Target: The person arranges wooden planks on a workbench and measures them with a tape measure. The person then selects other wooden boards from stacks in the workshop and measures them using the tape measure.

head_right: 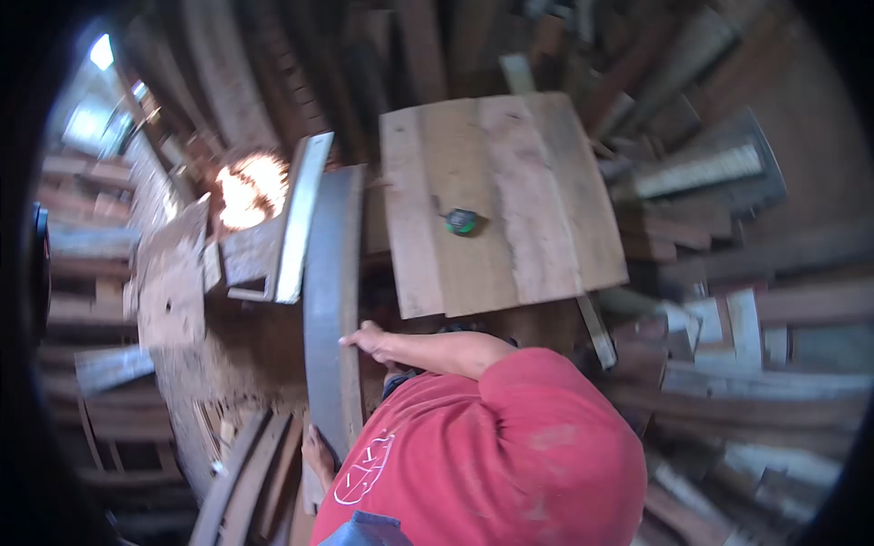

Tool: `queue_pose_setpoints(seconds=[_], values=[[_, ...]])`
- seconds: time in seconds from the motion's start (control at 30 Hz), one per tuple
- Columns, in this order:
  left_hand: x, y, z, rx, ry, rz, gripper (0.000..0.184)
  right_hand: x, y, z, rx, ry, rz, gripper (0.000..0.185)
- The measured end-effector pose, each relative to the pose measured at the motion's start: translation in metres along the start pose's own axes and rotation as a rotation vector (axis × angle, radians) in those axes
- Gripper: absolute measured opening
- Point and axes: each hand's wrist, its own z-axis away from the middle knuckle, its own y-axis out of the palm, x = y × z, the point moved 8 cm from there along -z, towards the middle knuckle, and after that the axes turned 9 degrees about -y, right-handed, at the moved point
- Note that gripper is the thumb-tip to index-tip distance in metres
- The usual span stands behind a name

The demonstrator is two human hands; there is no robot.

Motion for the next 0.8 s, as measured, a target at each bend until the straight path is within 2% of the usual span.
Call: queue_pose_setpoints(seconds=[0.03, 0.1, 0.13, 0.17, 0.23, 0.27, 0.3, 0.37, 0.4, 0.47, 0.57, 0.63, 0.67, 0.73, 0.77, 0.8], values=[[-0.006, -0.01, 0.004, -0.002, 0.03, 0.018, 0.059, -0.004, -0.002, -0.001, -0.01, -0.025, 0.02, 0.06], [0.055, -0.011, -0.044, -0.082, 0.087, -0.079, 0.057, 0.06, 0.008, 0.048, 0.093, -0.097, 0.024, 0.057], [-0.007, -0.035, -0.018, -0.07, 0.108, -0.024, 0.057, 0.088, 0.006, 0.065, 0.107, -0.151, 0.046, 0.059], [0.009, -0.038, -0.045, -0.113, 0.194, 0.146, 0.06, 0.114, 0.004, 0.082, 0.129, -0.203, 0.079, 0.061], [-0.059, -0.068, -0.045, -0.196, 0.302, 0.114, 0.062, 0.181, -0.006, 0.128, 0.171, -0.42, -0.084, 0.062], [-0.091, -0.078, -0.058, -0.231, 0.405, 0.016, 0.063, 0.198, -0.02, 0.14, 0.111, -0.391, 0.001, 0.059], [-0.12, -0.084, -0.075, -0.21, 0.451, 0.001, 0.063, 0.208, -0.033, 0.146, 0.07, -0.415, -0.025, 0.059], [-0.193, -0.094, -0.1, -0.146, 0.603, 0.082, 0.061, 0.227, -0.051, 0.159, 0.088, -0.512, -0.295, 0.067], [-0.242, -0.096, -0.1, -0.065, 0.706, -0.01, 0.061, 0.243, -0.076, 0.172, -0.111, -0.74, -0.343, 0.077], [-0.336, -0.094, -0.091, 0.061, 0.888, -0.124, 0.058, 0.259, -0.11, 0.206, -0.171, -0.862, -0.456, 0.079], [-0.468, -0.077, -0.011, 0.239, 1.143, -0.187, 0.052, 0.271, -0.164, 0.284, -0.3, -1.023, -0.66, 0.079], [-0.529, -0.063, 0.03, 0.233, 1.118, -0.627, 0.048, 0.258, -0.196, 0.33, -0.428, -1.046, -0.733, 0.063], [-0.559, -0.056, 0.083, 0.288, 1.181, -0.675, 0.047, 0.245, -0.214, 0.348, -0.587, -1.086, -0.764, 0.056], [-0.591, -0.031, 0.159, 0.327, 1.376, -0.67, 0.046, 0.212, -0.249, 0.371, -0.706, -1.116, -0.86, 0.042], [-0.601, -0.017, 0.177, 0.399, 1.37, -0.737, 0.047, 0.21, -0.25, 0.404, -0.781, -1.056, -1.012, 0.04], [-0.611, -0.007, 0.209, 0.461, 1.382, -0.795, 0.049, 0.192, -0.268, 0.411, -0.845, -1.132, -1.063, 0.04]])
